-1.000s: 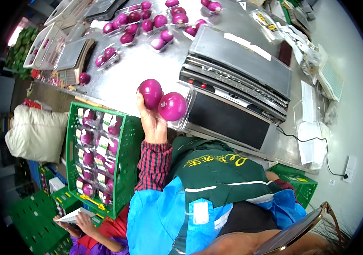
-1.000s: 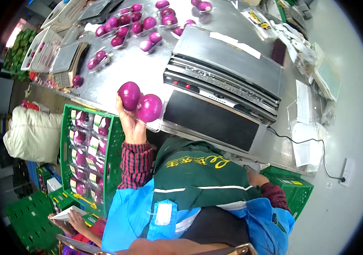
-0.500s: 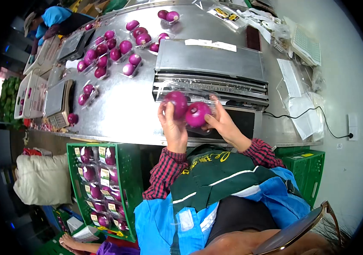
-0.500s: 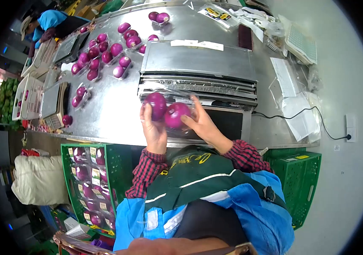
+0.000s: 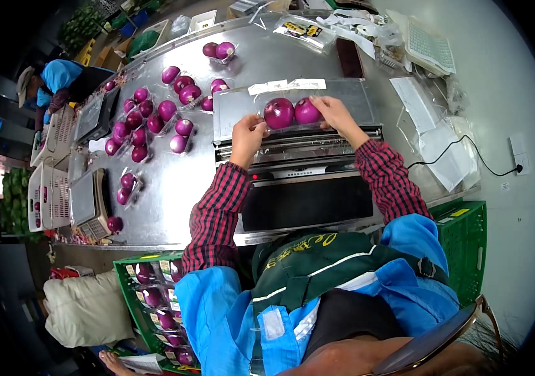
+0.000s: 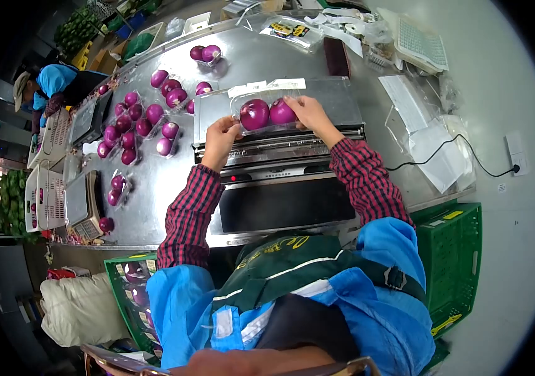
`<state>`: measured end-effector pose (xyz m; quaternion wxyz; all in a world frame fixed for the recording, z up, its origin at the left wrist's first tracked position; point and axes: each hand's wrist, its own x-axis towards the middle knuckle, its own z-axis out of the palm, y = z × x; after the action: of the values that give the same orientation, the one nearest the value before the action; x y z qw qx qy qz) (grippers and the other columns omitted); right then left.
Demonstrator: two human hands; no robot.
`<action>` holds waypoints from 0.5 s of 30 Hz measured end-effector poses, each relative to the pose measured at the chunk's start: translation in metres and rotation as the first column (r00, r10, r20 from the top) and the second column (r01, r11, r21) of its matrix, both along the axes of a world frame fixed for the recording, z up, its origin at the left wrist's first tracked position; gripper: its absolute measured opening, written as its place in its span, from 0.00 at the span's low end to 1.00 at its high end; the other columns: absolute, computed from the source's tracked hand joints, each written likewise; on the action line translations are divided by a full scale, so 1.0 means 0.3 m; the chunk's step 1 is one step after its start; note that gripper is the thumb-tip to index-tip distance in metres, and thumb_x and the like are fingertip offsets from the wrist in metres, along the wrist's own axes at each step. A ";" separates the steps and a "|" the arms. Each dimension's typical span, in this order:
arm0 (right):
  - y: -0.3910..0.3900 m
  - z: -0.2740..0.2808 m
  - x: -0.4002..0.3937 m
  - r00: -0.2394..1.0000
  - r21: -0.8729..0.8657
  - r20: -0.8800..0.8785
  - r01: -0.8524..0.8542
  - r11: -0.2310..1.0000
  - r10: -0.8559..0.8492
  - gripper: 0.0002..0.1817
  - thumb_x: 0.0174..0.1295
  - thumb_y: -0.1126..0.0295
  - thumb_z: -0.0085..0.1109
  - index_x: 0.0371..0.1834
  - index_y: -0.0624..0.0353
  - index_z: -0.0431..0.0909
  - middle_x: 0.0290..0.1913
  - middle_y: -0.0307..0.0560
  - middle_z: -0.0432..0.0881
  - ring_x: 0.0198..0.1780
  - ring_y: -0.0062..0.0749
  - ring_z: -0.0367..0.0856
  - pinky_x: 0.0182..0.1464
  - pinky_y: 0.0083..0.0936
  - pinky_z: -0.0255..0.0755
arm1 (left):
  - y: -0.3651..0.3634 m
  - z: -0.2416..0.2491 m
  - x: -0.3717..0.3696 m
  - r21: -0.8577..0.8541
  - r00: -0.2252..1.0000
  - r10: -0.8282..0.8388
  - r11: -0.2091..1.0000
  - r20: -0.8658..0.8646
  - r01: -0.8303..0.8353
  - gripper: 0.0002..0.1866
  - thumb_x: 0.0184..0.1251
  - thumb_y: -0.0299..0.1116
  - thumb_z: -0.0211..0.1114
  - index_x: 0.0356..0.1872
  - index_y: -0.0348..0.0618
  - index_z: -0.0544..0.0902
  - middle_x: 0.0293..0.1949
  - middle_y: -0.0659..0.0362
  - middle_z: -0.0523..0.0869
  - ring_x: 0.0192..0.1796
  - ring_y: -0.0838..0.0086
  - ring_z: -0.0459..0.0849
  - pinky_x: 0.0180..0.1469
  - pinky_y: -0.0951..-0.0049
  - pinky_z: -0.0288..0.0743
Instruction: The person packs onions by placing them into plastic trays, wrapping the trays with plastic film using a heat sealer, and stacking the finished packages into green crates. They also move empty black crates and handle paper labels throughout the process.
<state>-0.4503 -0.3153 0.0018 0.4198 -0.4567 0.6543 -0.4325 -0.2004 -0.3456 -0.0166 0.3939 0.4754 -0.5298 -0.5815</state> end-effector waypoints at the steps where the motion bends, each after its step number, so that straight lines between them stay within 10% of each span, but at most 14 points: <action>1: 0.006 -0.008 0.016 0.999 0.035 -0.046 0.020 0.999 -0.019 0.30 0.60 0.46 0.56 0.42 0.71 0.77 0.30 0.46 0.80 0.23 0.23 0.77 0.22 0.19 0.71 | -0.011 0.015 -0.006 0.001 1.000 0.007 1.000 0.006 -0.007 0.12 0.63 0.25 0.60 0.47 0.31 0.77 0.37 0.55 0.83 0.35 0.77 0.81 0.38 0.75 0.77; 3: 0.018 -0.010 -0.014 0.957 0.129 -0.276 -0.052 0.990 0.086 0.30 0.60 0.44 0.56 0.42 0.67 0.80 0.31 0.45 0.82 0.31 0.30 0.81 0.34 0.26 0.74 | 0.003 0.032 0.030 0.060 0.996 -0.081 0.995 -0.038 0.083 0.13 0.63 0.28 0.61 0.47 0.32 0.78 0.37 0.56 0.83 0.36 0.76 0.81 0.39 0.75 0.77; 4: 0.047 -0.011 0.006 0.992 0.023 -0.124 -0.016 1.000 0.019 0.28 0.61 0.45 0.55 0.42 0.65 0.81 0.33 0.47 0.83 0.34 0.32 0.81 0.40 0.27 0.73 | 0.004 0.001 0.039 0.094 0.992 -0.114 0.989 -0.047 0.118 0.15 0.66 0.35 0.60 0.49 0.36 0.78 0.40 0.60 0.82 0.39 0.75 0.82 0.43 0.75 0.78; 7: 0.068 -0.033 -0.045 0.832 -0.110 -0.555 -0.073 0.991 -0.001 0.27 0.64 0.54 0.54 0.56 0.65 0.71 0.49 0.51 0.81 0.49 0.36 0.79 0.52 0.27 0.70 | 0.028 -0.047 0.075 -0.033 0.997 -0.067 0.997 -0.047 0.065 0.16 0.65 0.35 0.60 0.48 0.34 0.78 0.40 0.57 0.83 0.37 0.74 0.82 0.41 0.73 0.79; 10: 0.111 -0.055 -0.111 0.886 -0.339 -0.440 -0.014 0.941 -0.145 0.24 0.66 0.66 0.54 0.62 0.66 0.67 0.56 0.54 0.76 0.56 0.34 0.75 0.59 0.26 0.66 | 0.146 -0.025 0.127 -0.338 0.974 0.223 0.920 0.036 -0.198 0.11 0.62 0.30 0.61 0.41 0.33 0.80 0.23 0.62 0.82 0.27 0.81 0.79 0.30 0.80 0.73; 12: 0.143 0.002 -0.058 0.925 -0.411 -0.353 -0.015 0.911 -0.144 0.19 0.67 0.68 0.52 0.57 0.67 0.72 0.52 0.50 0.78 0.52 0.32 0.77 0.57 0.25 0.67 | 0.250 -0.060 0.172 -0.085 0.902 0.263 0.947 -0.343 -0.309 0.11 0.62 0.27 0.61 0.43 0.31 0.78 0.25 0.61 0.81 0.26 0.83 0.78 0.30 0.80 0.73; 15: 0.163 0.055 0.067 0.996 -0.257 -0.093 -0.019 0.966 -0.006 0.15 0.68 0.70 0.50 0.53 0.66 0.75 0.45 0.46 0.81 0.40 0.20 0.77 0.42 0.17 0.71 | 0.508 -0.082 0.309 0.164 0.794 0.456 0.889 -0.402 -0.427 0.12 0.65 0.29 0.61 0.45 0.33 0.78 0.31 0.62 0.82 0.30 0.82 0.78 0.33 0.81 0.74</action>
<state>-0.4302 -0.2663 0.0184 0.3275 -0.5291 0.6099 -0.4907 -0.1078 -0.1931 -0.0413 0.6098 0.4585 -0.2848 -0.5804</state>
